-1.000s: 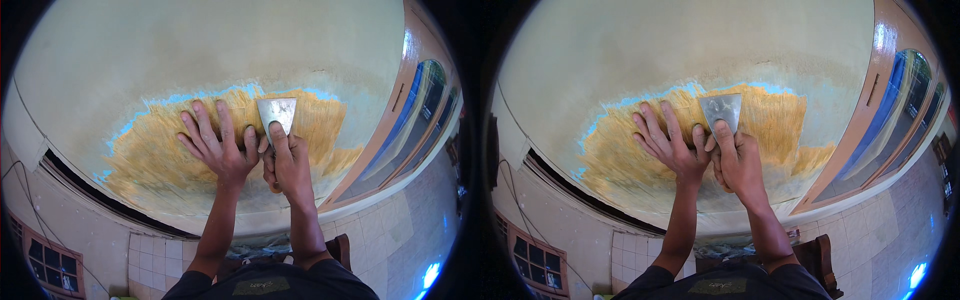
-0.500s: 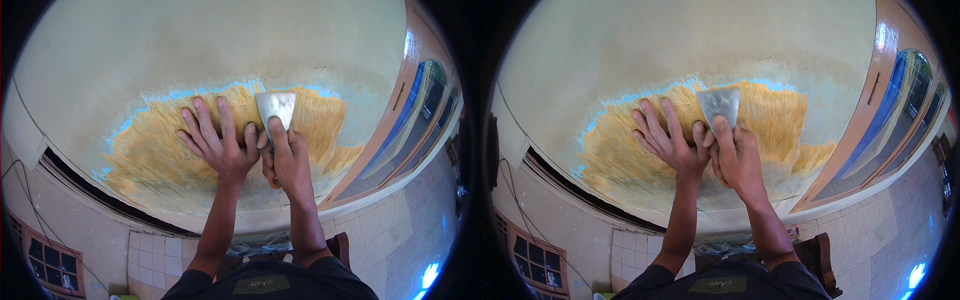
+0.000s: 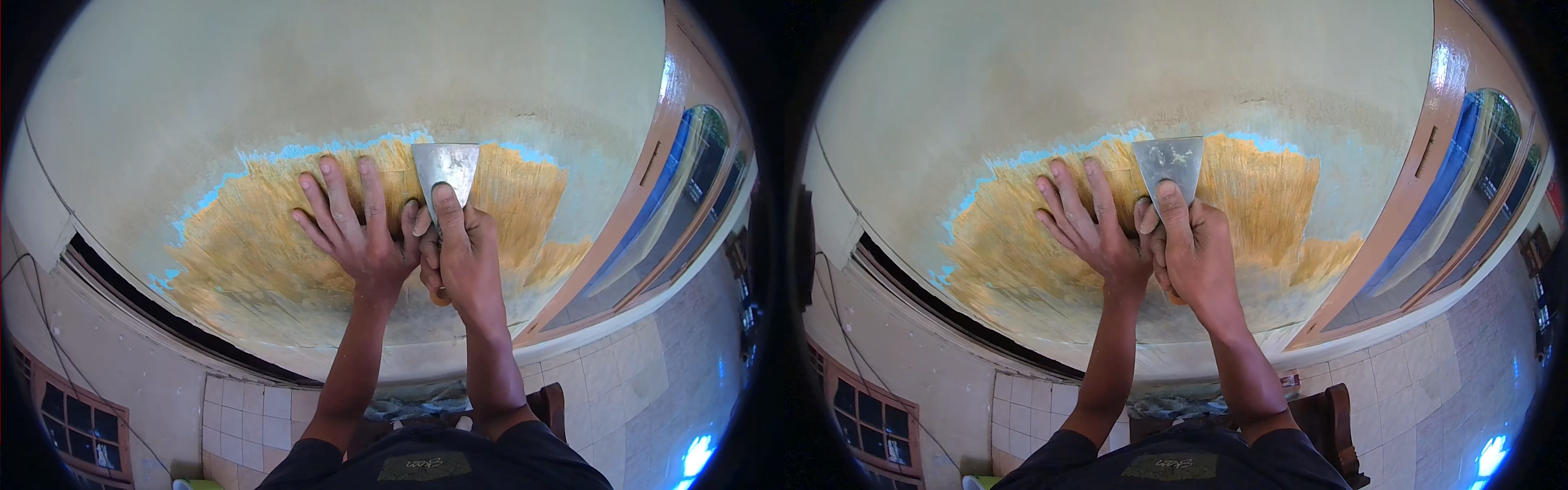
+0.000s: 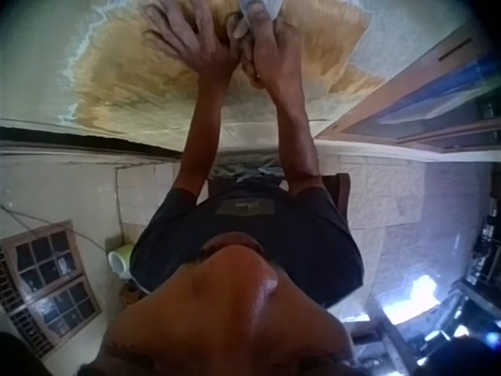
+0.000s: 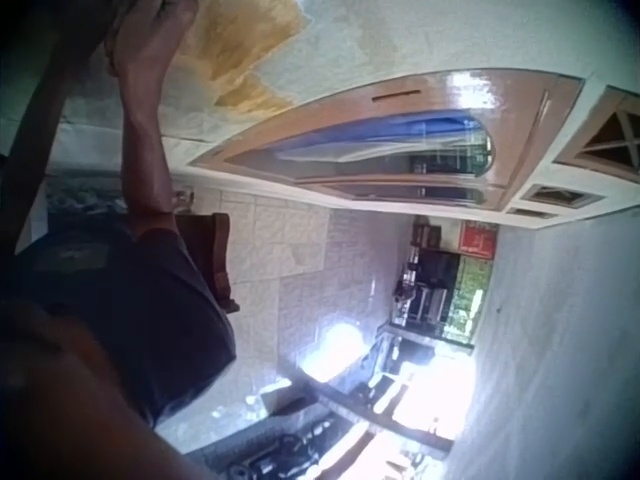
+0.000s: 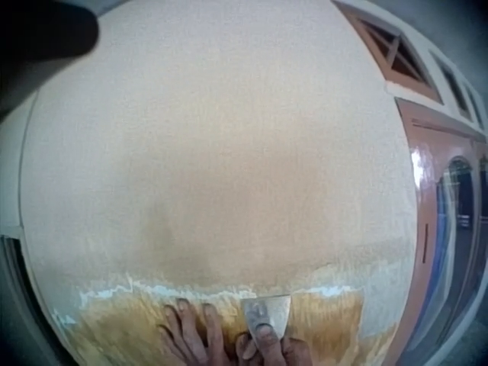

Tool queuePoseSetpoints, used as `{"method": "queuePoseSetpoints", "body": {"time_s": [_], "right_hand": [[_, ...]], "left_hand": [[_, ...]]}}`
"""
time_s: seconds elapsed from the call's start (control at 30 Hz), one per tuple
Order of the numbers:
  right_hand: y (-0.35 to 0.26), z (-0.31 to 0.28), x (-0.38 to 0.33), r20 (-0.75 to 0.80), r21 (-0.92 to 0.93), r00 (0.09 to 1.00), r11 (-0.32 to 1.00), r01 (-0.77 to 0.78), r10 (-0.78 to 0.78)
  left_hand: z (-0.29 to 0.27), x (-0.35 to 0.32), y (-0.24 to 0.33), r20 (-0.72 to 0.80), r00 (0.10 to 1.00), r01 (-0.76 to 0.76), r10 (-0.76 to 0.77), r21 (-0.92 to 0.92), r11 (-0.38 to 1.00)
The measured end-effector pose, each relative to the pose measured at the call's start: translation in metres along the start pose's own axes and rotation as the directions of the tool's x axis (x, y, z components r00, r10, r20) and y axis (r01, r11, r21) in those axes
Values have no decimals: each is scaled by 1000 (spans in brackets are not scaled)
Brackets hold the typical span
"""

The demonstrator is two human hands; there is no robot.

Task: The person is scraping old paint or plaster from a wall using a putty knife/scraper tool.

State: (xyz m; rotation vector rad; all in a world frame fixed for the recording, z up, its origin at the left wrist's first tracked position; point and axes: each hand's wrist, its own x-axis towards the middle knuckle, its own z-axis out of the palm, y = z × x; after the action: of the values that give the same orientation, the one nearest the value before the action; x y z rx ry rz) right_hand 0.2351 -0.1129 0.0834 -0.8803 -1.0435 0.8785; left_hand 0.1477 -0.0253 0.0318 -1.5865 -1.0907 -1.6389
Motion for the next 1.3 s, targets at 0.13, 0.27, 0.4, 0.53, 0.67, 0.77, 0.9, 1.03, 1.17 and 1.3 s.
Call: {"method": "queuePoseSetpoints", "body": {"time_s": [0.13, 0.27, 0.4, 0.53, 0.67, 0.77, 0.9, 1.03, 1.17, 1.3], "right_hand": [[9, -3, -2, -32, -55, 999, 998, -23, 21], [-8, 5, 5, 30, 15, 998, 999, 46, -47], [4, 4, -4, -22, -25, 1000, 999, -22, 21], [-5, 14, -3, -29, -25, 999, 999, -23, 23], [-7, 16, -9, -82, -54, 994, 996, -73, 69], [-11, 24, -8, -77, -63, 995, 996, -62, 58], [-15, 32, -4, -55, -16, 998, 1000, -6, 5], [-11, 38, -6, -95, 8, 995, 1000, -20, 21], [-20, 42, -4, -41, 54, 999, 998, 34, -31], [-10, 34, -10, -108, -12, 992, 998, -61, 59]], "left_hand": [[2, 0, 2, -19, 1000, -11, 11, -18, 1000], [1, 0, 1, -12, 1000, 13, -13, -3, 1000], [-2, 1, -3, 8, 1000, 7, -7, -8, 1000], [-6, 6, -5, 5, 1000, 12, -12, -2, 1000], [-9, 8, -10, -2, 1000, 4, -4, -16, 1000], [-12, 9, -14, 23, 1000, 16, -15, -26, 1000], [-12, 12, -18, -4, 1000, 18, -19, -33, 999], [-13, 12, -22, 7, 1000, 19, -19, -20, 1000], [-13, 16, -21, -17, 1000, 11, -11, -19, 1000], [-18, 16, -18, 11, 1000, 18, -18, -22, 1000]]}}
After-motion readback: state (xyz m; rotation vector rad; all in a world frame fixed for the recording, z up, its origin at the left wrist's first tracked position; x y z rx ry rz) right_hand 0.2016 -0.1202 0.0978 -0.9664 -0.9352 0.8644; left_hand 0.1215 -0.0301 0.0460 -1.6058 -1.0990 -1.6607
